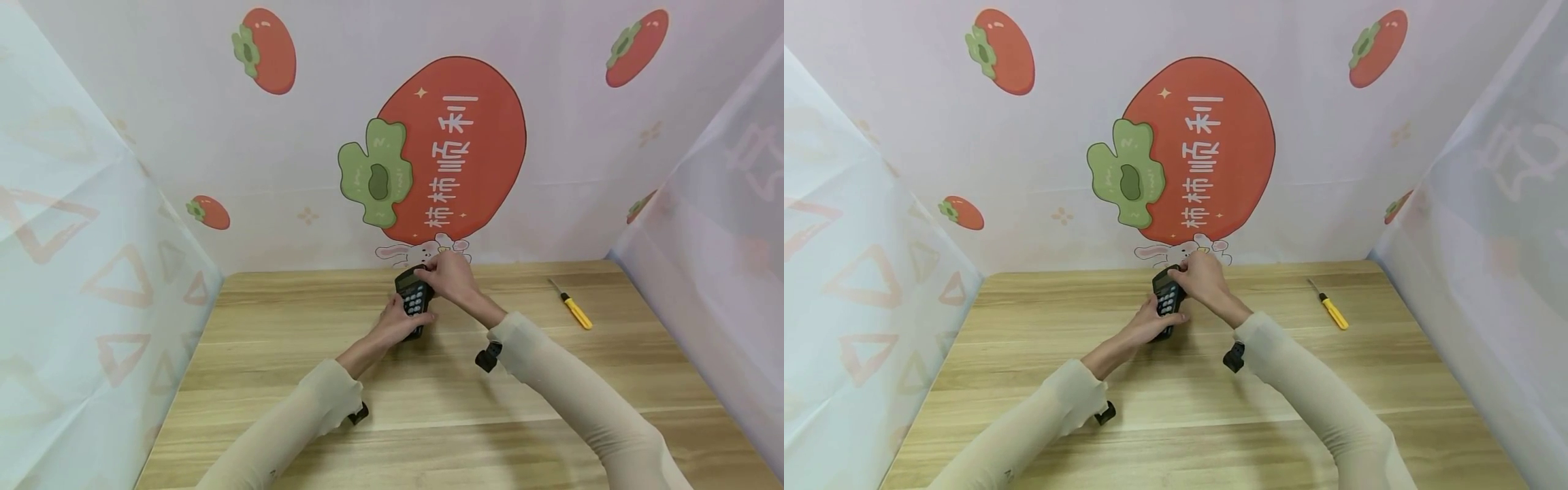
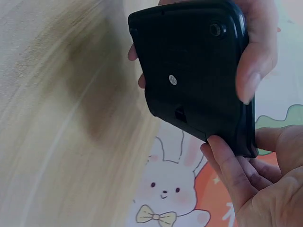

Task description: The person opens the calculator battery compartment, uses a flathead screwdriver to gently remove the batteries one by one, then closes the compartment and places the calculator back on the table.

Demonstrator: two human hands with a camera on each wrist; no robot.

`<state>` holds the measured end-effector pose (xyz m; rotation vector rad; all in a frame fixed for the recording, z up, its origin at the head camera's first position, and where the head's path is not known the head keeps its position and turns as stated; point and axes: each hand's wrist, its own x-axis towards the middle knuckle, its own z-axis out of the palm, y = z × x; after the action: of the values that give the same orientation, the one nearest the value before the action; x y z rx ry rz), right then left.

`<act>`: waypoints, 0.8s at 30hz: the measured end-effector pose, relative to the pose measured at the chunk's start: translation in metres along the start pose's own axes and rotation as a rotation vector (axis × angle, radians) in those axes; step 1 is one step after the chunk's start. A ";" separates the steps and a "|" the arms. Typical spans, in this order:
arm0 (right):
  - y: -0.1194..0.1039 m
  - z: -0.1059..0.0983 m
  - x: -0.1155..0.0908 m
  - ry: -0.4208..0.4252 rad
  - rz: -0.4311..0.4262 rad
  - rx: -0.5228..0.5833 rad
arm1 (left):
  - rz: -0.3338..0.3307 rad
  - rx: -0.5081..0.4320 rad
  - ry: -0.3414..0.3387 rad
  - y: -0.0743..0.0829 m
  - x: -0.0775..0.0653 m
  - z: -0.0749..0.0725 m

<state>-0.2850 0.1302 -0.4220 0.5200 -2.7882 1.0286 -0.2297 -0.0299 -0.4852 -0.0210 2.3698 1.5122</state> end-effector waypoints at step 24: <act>-0.019 -0.008 -0.004 -0.019 -0.047 0.128 | 0.143 -0.476 -0.193 0.007 -0.007 -0.014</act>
<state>-0.2744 0.1230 -0.4050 0.6103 -2.7251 1.2035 -0.2279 -0.0402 -0.4718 0.1773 1.8525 2.0131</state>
